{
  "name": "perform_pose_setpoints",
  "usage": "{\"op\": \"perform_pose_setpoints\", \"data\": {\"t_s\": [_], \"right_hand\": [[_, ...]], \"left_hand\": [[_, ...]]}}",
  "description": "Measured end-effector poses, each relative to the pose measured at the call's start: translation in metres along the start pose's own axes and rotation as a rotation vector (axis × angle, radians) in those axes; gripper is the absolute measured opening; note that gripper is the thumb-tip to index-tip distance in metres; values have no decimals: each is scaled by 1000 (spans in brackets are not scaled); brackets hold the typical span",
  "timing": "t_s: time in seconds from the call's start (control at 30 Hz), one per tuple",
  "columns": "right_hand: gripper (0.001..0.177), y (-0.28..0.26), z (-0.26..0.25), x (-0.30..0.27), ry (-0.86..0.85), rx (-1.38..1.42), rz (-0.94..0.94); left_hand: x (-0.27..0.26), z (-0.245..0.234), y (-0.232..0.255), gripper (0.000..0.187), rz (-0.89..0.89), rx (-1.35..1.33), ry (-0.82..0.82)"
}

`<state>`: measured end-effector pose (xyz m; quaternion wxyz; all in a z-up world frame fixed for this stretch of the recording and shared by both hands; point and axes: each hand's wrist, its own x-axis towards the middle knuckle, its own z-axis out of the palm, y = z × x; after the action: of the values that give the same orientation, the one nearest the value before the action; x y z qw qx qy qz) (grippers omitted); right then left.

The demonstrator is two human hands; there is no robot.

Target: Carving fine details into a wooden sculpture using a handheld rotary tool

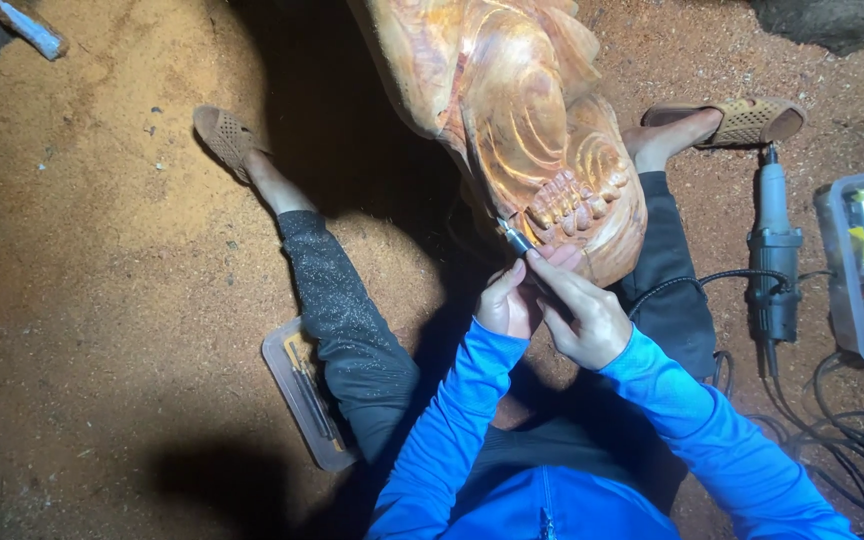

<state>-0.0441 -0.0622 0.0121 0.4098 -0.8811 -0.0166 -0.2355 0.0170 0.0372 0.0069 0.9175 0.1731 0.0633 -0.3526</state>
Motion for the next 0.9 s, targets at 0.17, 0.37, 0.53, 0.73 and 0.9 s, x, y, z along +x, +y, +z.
{"op": "perform_pose_setpoints", "data": {"t_s": [0.17,0.37,0.53,0.73,0.9], "right_hand": [[51,1,1,-1,11,-5,2],[50,-2,0,3,5,-13,-13],[51,-7,0,9,26,-16,-22],[54,-12,-1,15,-21,-16,17],[56,-16,-4,21,-39,-46,22]], "left_hand": [[0,-2,0,32,6,40,-43],[0,-1,6,30,-38,9,-88],[1,6,15,29,-45,21,-127],[13,-26,8,34,-114,11,-130],[22,-41,8,39,-103,61,-213]]}}
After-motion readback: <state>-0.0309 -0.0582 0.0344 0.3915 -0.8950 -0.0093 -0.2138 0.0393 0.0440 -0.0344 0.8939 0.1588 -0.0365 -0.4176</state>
